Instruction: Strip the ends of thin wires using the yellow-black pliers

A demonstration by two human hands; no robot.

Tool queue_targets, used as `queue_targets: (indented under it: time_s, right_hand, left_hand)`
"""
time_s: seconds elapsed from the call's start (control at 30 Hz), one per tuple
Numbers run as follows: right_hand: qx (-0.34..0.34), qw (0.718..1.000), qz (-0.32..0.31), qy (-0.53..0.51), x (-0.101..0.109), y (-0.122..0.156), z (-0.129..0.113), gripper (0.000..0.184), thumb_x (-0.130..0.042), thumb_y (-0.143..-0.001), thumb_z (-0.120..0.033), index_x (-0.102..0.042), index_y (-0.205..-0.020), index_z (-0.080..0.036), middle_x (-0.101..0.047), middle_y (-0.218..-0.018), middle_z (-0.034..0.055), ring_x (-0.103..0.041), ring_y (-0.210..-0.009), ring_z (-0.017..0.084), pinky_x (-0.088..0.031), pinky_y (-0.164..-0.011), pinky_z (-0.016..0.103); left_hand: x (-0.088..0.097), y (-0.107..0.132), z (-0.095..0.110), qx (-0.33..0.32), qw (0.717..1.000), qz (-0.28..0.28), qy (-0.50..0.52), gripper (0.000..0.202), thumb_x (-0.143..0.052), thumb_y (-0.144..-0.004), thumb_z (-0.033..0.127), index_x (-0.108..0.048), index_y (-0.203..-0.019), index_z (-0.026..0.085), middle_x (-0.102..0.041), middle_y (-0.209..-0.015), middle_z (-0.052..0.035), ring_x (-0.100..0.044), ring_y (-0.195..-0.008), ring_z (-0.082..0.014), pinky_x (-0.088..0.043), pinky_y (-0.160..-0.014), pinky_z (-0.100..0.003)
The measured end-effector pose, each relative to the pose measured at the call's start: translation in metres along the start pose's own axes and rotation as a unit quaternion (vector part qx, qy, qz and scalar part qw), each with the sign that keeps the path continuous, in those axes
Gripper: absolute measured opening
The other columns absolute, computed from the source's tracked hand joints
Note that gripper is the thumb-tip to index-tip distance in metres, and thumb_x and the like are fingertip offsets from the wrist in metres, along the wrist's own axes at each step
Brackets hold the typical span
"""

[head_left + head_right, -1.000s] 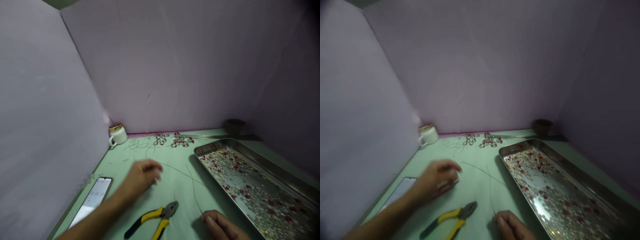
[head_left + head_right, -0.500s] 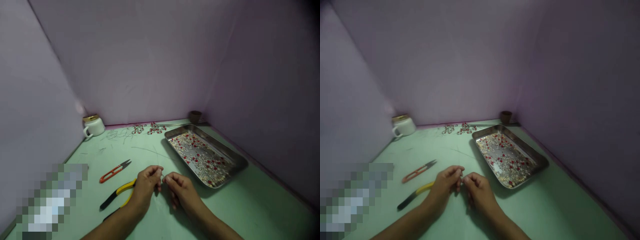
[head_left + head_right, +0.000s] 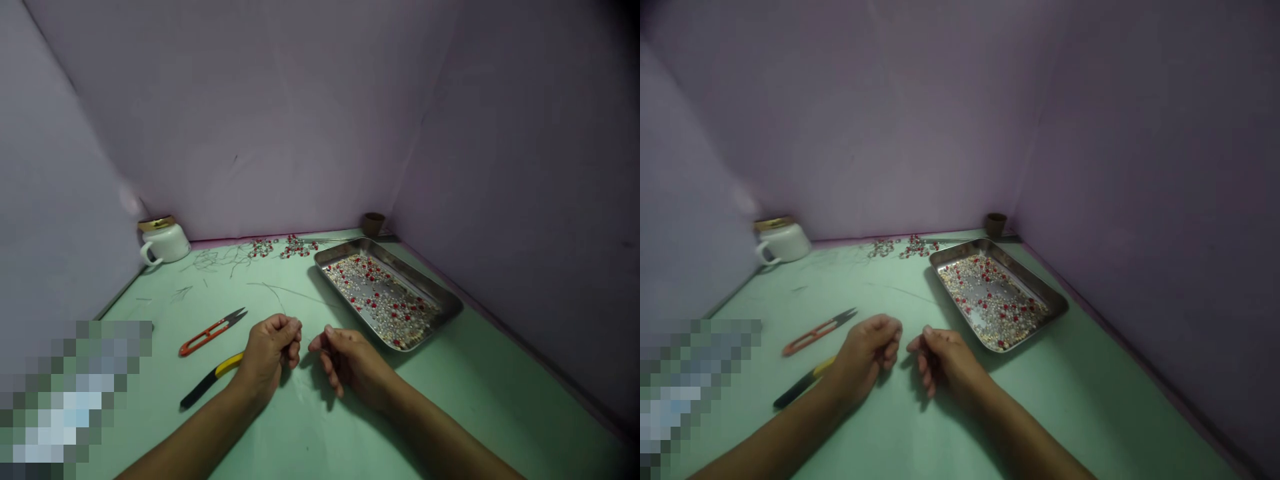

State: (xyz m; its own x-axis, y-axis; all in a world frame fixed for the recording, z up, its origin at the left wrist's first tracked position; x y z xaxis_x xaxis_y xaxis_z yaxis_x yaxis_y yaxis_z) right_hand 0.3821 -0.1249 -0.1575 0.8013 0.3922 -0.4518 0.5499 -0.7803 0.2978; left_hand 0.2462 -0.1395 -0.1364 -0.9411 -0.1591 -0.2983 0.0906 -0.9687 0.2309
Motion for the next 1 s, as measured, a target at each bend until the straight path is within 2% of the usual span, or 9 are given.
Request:
queue_targets:
  time_s: [0.13, 0.23, 0.4, 0.6, 0.77, 0.9, 1.0]
  right_hand:
    - [-0.01, 0.999, -0.012, 0.041, 0.0005, 0.0034, -0.0019, 0.038, -0.061, -0.07, -0.05, -0.062, -0.07, -0.012, -0.048, -0.046, -0.0032, -0.04, -0.032, 0.005, -0.03, -0.027, 0.016]
    - [0.009, 0.996, -0.002, 0.091, 0.0005, 0.0052, -0.0018, 0.031, -0.068, -0.065, -0.043, -0.061, -0.066, -0.013, -0.043, -0.042, -0.006, -0.034, -0.031, 0.003, -0.023, -0.027, 0.015]
    - [0.008, 0.995, 0.031, 0.09, 0.0021, 0.0051, -0.0005, 0.029, -0.067, -0.065, -0.043, -0.06, -0.062, -0.014, -0.041, -0.04, -0.0067, -0.032, -0.03, 0.002, -0.018, -0.027, 0.016]
    - [0.015, 0.996, 0.015, 0.091, 0.0014, 0.0049, -0.0009, 0.03, -0.068, -0.065, -0.043, -0.06, -0.062, -0.014, -0.045, -0.045, -0.0045, -0.037, -0.034, 0.004, -0.021, -0.03, 0.017]
    - [0.049, 0.992, 0.032, 0.116, 0.0028, 0.0036, 0.0007, 0.034, -0.069, -0.064, -0.047, -0.062, -0.067, -0.014, -0.042, -0.043, -0.0056, -0.034, -0.036, 0.004, -0.022, -0.033, 0.018]
    - [0.083, 0.987, 0.049, 0.129, 0.0035, 0.003, 0.0017, 0.036, -0.068, -0.065, -0.049, -0.062, -0.066, -0.014, -0.043, -0.043, -0.0052, -0.034, -0.036, 0.005, -0.022, -0.035, 0.019]
    - [0.095, 0.984, 0.05, 0.143, 0.0028, 0.0027, 0.0023, 0.036, -0.068, -0.065, -0.049, -0.062, -0.064, -0.013, -0.043, -0.044, -0.0048, -0.034, -0.036, 0.005, -0.023, -0.035, 0.02]
  left_hand:
    - [0.002, -0.0002, 0.0022, -0.001, 1.0, -0.005, 0.006, 0.027, -0.072, -0.058, 0.033, -0.051, -0.055, 0.016, -0.049, -0.047, 0.0056, -0.038, -0.035, -0.005, -0.029, -0.034, -0.018]
    - [0.0021, -0.0003, 0.0024, -0.001, 1.0, -0.01, 0.004, 0.027, -0.072, -0.058, 0.033, -0.052, -0.054, 0.016, -0.046, -0.044, 0.0062, -0.038, -0.035, -0.0054, -0.03, -0.034, -0.018]
    - [-0.0012, 0.0026, 0.0007, 0.005, 1.0, -0.017, 0.0, 0.026, -0.071, -0.06, 0.035, -0.061, -0.071, 0.014, -0.058, -0.057, 0.0008, -0.044, -0.039, -0.0069, -0.034, -0.036, -0.019]
    - [-0.0037, 0.0064, -0.0025, 0.016, 1.0, -0.021, -0.017, 0.021, -0.071, -0.059, 0.029, -0.057, -0.055, 0.014, -0.05, -0.041, 0.004, -0.043, -0.036, -0.0069, -0.034, -0.037, -0.019]
    - [-0.0031, 0.0082, 0.0002, 0.018, 0.999, -0.024, -0.025, 0.021, -0.07, -0.061, 0.03, -0.057, -0.056, 0.014, -0.049, -0.039, 0.0046, -0.042, -0.036, -0.0068, -0.033, -0.038, -0.019]
    - [-0.0042, 0.0089, -0.0007, 0.021, 0.999, -0.029, -0.032, 0.02, -0.069, -0.062, 0.031, -0.061, -0.066, 0.013, -0.051, -0.042, 0.0042, -0.043, -0.037, -0.0071, -0.033, -0.039, -0.02]
    - [-0.0049, 0.009, -0.0039, 0.029, 0.998, -0.034, -0.044, 0.018, -0.07, -0.061, 0.028, -0.059, -0.062, 0.013, -0.051, -0.041, 0.0042, -0.043, -0.036, -0.0069, -0.031, -0.038, -0.019]
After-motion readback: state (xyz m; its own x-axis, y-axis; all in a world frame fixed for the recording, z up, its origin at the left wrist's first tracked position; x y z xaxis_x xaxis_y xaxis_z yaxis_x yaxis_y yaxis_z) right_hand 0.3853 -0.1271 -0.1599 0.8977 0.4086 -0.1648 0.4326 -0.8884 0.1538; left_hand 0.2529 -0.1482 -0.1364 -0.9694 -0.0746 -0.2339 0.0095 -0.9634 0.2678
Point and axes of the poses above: each hand's wrist, its own y-axis away from the middle knuckle, its own x-axis out of the back of the hand, z = x × y, the point moved 2 cm from there along -y, towards the middle knuckle
